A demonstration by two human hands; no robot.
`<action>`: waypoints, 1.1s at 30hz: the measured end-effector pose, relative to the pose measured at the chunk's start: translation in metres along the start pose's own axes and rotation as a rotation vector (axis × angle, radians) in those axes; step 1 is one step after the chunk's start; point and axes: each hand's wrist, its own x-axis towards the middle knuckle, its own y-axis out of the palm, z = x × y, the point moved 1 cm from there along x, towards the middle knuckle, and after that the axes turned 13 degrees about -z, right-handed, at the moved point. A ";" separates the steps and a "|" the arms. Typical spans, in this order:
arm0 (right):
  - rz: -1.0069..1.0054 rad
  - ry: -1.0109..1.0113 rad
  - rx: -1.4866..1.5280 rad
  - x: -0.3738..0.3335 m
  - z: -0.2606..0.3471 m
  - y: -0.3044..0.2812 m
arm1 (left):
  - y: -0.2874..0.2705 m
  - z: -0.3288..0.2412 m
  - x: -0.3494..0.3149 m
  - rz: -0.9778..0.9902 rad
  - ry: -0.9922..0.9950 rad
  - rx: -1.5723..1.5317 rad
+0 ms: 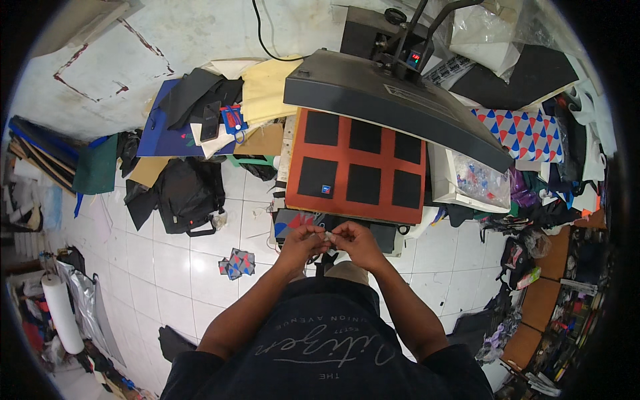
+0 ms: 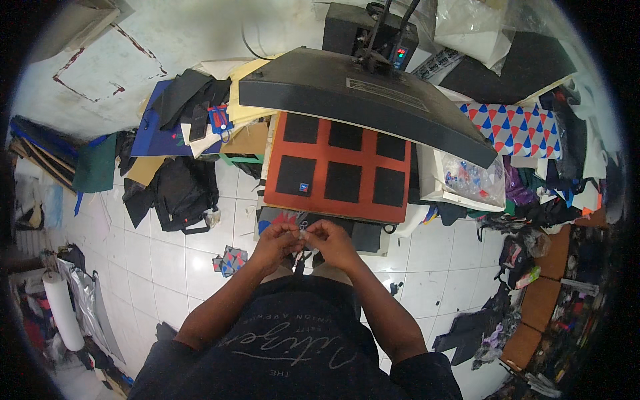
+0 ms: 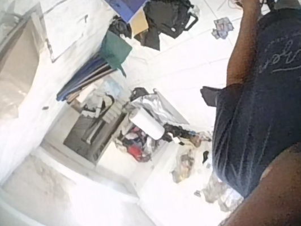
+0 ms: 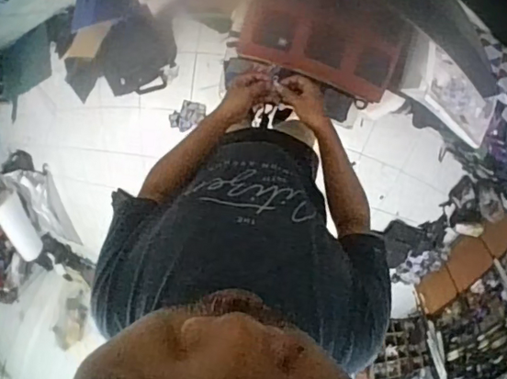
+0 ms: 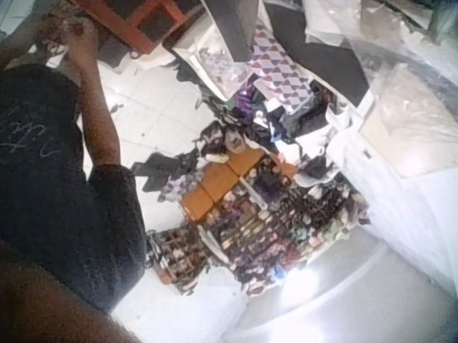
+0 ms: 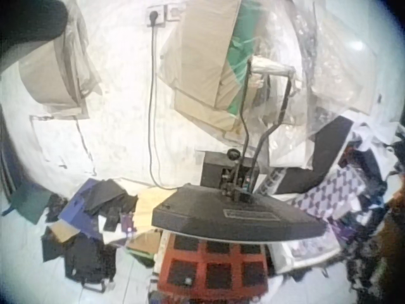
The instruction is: The person places black rectangular pads onto a red board and then applies small blue labels to each pad. The person uses a heat press to press the board and then retrieves a roll of labels from a nearby drawer.
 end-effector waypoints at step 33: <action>-0.212 -0.396 -0.052 0.007 0.017 -0.081 | 0.081 0.011 -0.010 -0.029 0.034 -0.101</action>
